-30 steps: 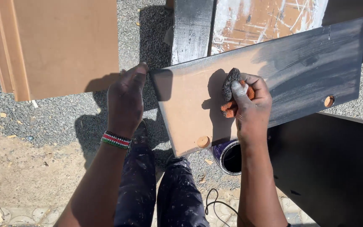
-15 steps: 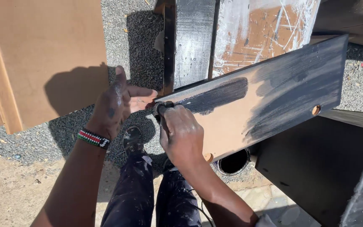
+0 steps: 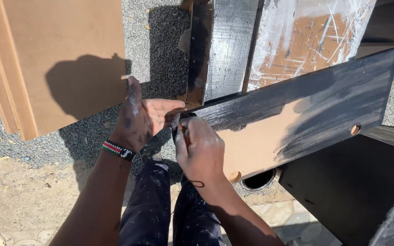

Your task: The person paints a rectangular wooden board with black paint using a sponge. They repeatedly dip the sponge into a paint can and apply the paint to the board's surface. The person also handles other wooden boards and a plastic-wrapped item nearby.

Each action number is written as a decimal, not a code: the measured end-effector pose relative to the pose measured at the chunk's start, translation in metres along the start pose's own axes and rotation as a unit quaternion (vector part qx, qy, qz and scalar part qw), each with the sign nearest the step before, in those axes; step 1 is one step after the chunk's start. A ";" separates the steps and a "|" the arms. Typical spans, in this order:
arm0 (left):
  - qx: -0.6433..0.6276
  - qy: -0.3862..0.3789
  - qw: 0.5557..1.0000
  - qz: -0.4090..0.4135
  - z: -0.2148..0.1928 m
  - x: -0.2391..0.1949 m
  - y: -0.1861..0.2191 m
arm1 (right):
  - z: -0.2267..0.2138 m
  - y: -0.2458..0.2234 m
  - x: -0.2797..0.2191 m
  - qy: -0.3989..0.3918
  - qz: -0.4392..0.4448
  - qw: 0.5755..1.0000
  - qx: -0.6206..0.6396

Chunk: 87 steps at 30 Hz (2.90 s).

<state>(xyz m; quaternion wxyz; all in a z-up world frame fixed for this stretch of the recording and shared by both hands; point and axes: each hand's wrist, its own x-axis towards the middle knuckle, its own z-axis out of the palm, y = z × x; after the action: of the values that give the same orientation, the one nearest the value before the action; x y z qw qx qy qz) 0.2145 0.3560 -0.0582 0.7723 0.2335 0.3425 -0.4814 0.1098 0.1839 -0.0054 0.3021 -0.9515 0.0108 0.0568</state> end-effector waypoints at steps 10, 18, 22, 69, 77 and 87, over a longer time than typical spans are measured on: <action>-0.011 0.143 0.981 0.133 -0.013 0.018 -0.033 | -0.186 0.278 0.068 0.137 0.048 0.950 -0.275; 0.044 0.119 0.975 0.184 0.004 -0.004 -0.036 | -0.127 0.207 0.041 0.163 0.169 0.970 -0.067; -0.016 0.026 0.997 0.075 -0.018 0.002 -0.036 | -0.031 0.045 -0.004 0.006 0.047 0.998 -0.035; 0.393 0.037 0.857 0.332 -0.074 0.097 -0.496 | -0.161 0.277 -0.293 -0.008 0.544 0.823 0.161; 0.198 0.146 0.967 0.059 -0.027 0.174 -0.513 | -0.031 0.427 -0.357 -0.074 0.485 0.868 0.083; 0.228 0.136 0.964 0.025 -0.065 0.222 -0.537 | -0.017 0.404 -0.360 -0.005 0.521 0.840 0.148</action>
<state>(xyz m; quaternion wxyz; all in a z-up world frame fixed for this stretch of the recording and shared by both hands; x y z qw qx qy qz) -0.2237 0.0417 -0.2844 0.6566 0.4753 0.3200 -0.4904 -0.2681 -0.1613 -0.1821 0.3651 -0.7489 0.5122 0.2085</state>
